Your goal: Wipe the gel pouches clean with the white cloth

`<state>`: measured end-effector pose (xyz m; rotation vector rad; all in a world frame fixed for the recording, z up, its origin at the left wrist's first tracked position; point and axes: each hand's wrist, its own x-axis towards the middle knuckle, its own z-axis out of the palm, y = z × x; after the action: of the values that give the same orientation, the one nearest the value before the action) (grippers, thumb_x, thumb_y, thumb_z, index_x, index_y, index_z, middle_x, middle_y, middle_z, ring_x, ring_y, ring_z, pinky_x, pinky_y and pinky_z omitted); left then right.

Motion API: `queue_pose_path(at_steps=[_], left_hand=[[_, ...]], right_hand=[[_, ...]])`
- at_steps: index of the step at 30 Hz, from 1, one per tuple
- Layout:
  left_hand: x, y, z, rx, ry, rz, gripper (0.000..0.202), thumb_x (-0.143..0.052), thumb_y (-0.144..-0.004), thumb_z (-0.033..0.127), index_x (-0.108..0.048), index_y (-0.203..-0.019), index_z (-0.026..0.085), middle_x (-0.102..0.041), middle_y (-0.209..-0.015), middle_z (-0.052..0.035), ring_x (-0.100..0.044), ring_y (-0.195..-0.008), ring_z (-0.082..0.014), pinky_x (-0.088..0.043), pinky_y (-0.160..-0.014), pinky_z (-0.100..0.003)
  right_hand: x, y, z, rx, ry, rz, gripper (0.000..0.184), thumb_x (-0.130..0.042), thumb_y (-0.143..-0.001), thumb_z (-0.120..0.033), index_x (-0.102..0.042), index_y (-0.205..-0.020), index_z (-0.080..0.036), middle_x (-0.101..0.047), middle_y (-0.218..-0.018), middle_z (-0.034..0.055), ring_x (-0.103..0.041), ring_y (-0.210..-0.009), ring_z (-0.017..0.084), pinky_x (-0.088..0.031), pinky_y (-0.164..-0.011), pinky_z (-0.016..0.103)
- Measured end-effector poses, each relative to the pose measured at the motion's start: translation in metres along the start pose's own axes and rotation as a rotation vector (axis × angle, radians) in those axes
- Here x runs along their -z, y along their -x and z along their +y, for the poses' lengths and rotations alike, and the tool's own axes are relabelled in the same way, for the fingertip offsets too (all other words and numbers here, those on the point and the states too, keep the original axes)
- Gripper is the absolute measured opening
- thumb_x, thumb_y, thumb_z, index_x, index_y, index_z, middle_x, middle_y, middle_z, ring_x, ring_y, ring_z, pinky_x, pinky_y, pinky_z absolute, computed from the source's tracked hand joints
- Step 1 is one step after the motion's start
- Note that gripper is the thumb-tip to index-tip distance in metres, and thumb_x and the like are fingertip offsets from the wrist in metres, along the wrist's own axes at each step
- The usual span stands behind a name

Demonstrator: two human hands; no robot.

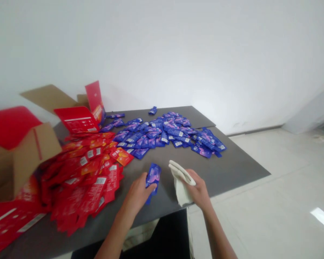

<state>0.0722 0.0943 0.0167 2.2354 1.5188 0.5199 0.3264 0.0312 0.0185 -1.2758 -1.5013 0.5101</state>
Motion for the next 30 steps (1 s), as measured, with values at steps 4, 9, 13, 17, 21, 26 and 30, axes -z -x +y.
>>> queue_pose_path(at_steps=[4, 9, 13, 17, 21, 26, 30], left_hand=[[0.023, -0.028, 0.026, -0.036, 0.002, 0.066, 0.016, -0.059, -0.101, 0.036, -0.062, -0.097, 0.021, -0.075, -0.086, -0.004, -0.075, -0.084, -0.0227, -0.052, -0.071, -0.028], [0.035, -0.101, 0.098, -0.42, -0.015, 0.291, 0.023, -0.049, -0.106, 0.029, -0.068, -0.113, 0.019, -0.076, -0.113, -0.0106, -0.072, -0.108, -0.0241, -0.054, -0.095, -0.034], [0.016, -0.165, 0.162, -0.6, -0.05, 0.243, 0.033, -0.045, -0.105, 0.016, -0.067, -0.13, 0.018, -0.073, -0.131, -0.0091, -0.068, -0.121, -0.0203, -0.05, -0.106, -0.032], [-0.017, -0.212, 0.214, -0.74, -0.124, 0.179, 0.042, -0.044, -0.103, 0.008, -0.063, -0.139, 0.018, -0.066, -0.142, -0.0082, -0.061, -0.133, -0.0188, -0.044, -0.114, -0.035], [-0.059, -0.242, 0.239, -0.784, -0.22, 0.108, 0.042, -0.042, -0.105, 0.012, -0.058, -0.144, 0.018, -0.06, -0.15, -0.0104, -0.053, -0.141, -0.0216, -0.041, -0.115, -0.04], [-0.106, -0.254, 0.228, -0.809, -0.323, -0.05, 0.042, -0.049, -0.099, 0.007, -0.066, -0.134, 0.023, -0.067, -0.141, -0.0074, -0.058, -0.134, -0.021, -0.047, -0.107, -0.037], [-0.113, -0.252, 0.217, -0.807, -0.329, -0.088, 0.049, -0.047, -0.097, 0.006, -0.06, -0.142, 0.021, -0.056, -0.154, -0.0085, -0.048, -0.144, -0.0237, -0.044, -0.112, -0.041]], right_hand=[[0.01, 0.002, -0.004, -0.073, -0.275, -0.25, 0.027, -0.072, -0.093, -0.044, -0.076, -0.091, -0.017, -0.068, -0.09, 0.0049, -0.063, -0.078, 0.017, -0.049, -0.07, 0.026], [0.015, 0.003, -0.005, -0.044, -0.483, -0.445, 0.033, -0.078, -0.088, -0.048, -0.079, -0.086, -0.015, -0.066, -0.087, 0.0057, -0.061, -0.077, 0.016, -0.047, -0.071, 0.026], [0.014, 0.004, -0.003, -0.042, -0.531, -0.507, 0.029, -0.075, -0.092, -0.044, -0.082, -0.091, -0.015, -0.067, -0.085, 0.0064, -0.061, -0.076, 0.015, -0.047, -0.07, 0.026], [0.012, 0.007, 0.004, -0.03, -0.603, -0.526, 0.028, -0.078, -0.088, -0.043, -0.084, -0.09, -0.016, -0.066, -0.081, 0.0055, -0.059, -0.072, 0.013, -0.046, -0.066, 0.024], [0.01, 0.011, 0.01, -0.026, -0.65, -0.527, 0.029, -0.082, -0.083, -0.044, -0.085, -0.094, -0.016, -0.066, -0.079, 0.0052, -0.058, -0.069, 0.012, -0.045, -0.064, 0.022], [0.013, 0.012, 0.008, -0.117, -0.686, -0.529, 0.03, -0.083, -0.083, -0.045, -0.086, -0.099, -0.02, -0.069, -0.082, 0.006, -0.061, -0.07, 0.012, -0.045, -0.064, 0.021], [0.016, 0.011, 0.002, -0.136, -0.701, -0.554, 0.033, -0.081, -0.085, -0.048, -0.086, -0.103, -0.021, -0.07, -0.082, 0.0065, -0.063, -0.072, 0.012, -0.046, -0.065, 0.022]])
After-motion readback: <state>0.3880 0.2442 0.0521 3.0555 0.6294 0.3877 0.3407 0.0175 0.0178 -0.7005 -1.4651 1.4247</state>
